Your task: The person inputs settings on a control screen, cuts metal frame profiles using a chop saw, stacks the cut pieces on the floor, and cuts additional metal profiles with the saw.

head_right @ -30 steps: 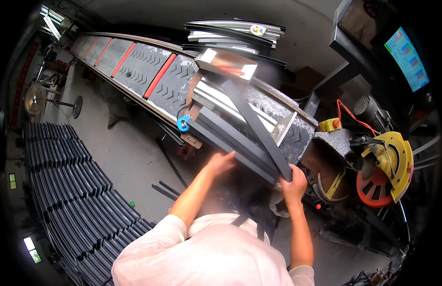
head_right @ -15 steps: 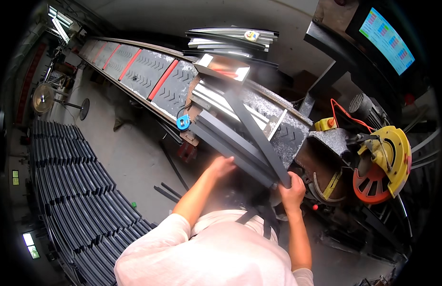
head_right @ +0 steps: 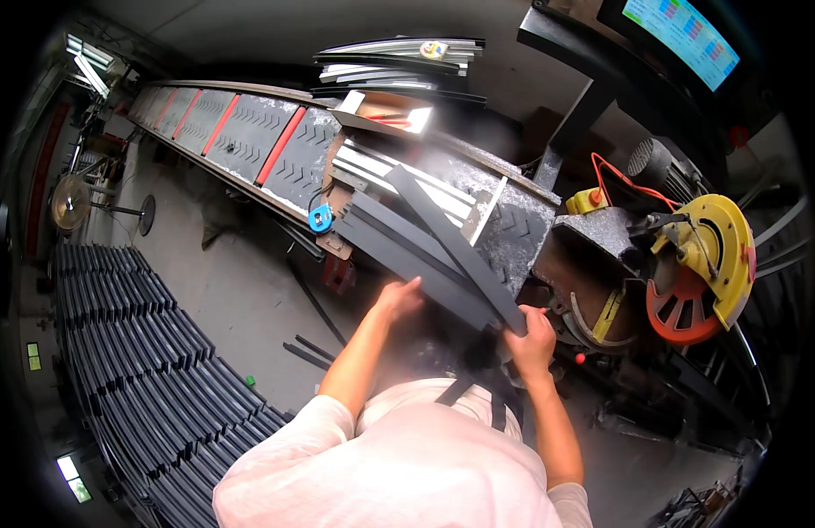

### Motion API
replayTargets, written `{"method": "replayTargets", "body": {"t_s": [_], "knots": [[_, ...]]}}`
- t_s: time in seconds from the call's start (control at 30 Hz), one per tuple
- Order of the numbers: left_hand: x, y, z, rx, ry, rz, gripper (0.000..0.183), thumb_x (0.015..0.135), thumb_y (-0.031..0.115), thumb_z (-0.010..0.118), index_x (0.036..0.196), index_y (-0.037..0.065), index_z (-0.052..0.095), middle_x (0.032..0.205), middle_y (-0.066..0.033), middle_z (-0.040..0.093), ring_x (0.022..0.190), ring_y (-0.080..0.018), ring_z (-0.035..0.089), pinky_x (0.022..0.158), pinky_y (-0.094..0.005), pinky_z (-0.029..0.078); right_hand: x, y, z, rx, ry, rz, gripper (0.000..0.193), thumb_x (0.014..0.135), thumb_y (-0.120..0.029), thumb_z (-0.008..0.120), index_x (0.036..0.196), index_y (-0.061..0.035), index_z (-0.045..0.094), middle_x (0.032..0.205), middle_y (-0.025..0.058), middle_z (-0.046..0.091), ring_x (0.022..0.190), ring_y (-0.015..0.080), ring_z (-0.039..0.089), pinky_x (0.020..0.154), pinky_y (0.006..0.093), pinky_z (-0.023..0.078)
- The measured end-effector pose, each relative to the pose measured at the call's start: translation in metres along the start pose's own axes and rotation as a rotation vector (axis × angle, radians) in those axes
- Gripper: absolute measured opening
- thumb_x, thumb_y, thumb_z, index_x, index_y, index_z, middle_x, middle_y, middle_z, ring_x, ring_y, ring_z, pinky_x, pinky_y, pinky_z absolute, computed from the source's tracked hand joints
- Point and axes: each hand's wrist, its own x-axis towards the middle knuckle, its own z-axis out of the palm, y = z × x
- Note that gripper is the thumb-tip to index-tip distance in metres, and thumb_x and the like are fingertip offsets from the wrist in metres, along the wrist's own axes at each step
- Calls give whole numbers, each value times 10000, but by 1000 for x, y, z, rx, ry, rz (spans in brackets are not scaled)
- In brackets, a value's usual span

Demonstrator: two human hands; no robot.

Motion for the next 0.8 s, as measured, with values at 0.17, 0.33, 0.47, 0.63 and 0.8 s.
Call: {"method": "replayTargets", "body": {"t_s": [0.17,0.33,0.47,0.63,0.8], "knots": [[-22,-7,13,153,-58,-52,702,827,429,740,1235,-88,498,1129,-230,612,991,-304,650,806,-381,581,-5,3,-11,135,-105,145,302,689,-71,696,980,-14,639,859,108,662,787,246,641,751,322,489],[-124,49,80,-139,-424,272,602,914,448,631,1260,-25,497,1138,-157,608,1011,-224,623,877,-349,516,-12,1,-24,519,-355,483,281,744,-84,721,995,3,630,830,15,634,755,84,568,712,248,476],[-143,71,109,-288,-618,404,481,954,288,613,1315,10,456,1224,-83,569,1125,-190,559,977,-379,449,-9,-13,-26,641,-385,539,255,763,-74,728,991,-10,633,828,-19,613,734,58,544,689,222,461],[-135,72,116,-283,-610,388,427,956,210,601,1312,20,461,1237,-98,578,1127,-203,566,977,-385,448,-6,-24,-36,615,-327,443,364,788,-166,752,1081,13,632,872,-5,633,766,78,564,719,238,471],[-132,71,126,-333,-665,394,378,973,183,559,1301,26,457,1249,-141,581,1157,-239,566,965,-379,455,-4,-45,-51,292,-256,176,535,742,-239,769,1196,-9,603,1003,146,671,903,276,641,817,336,494]]}}
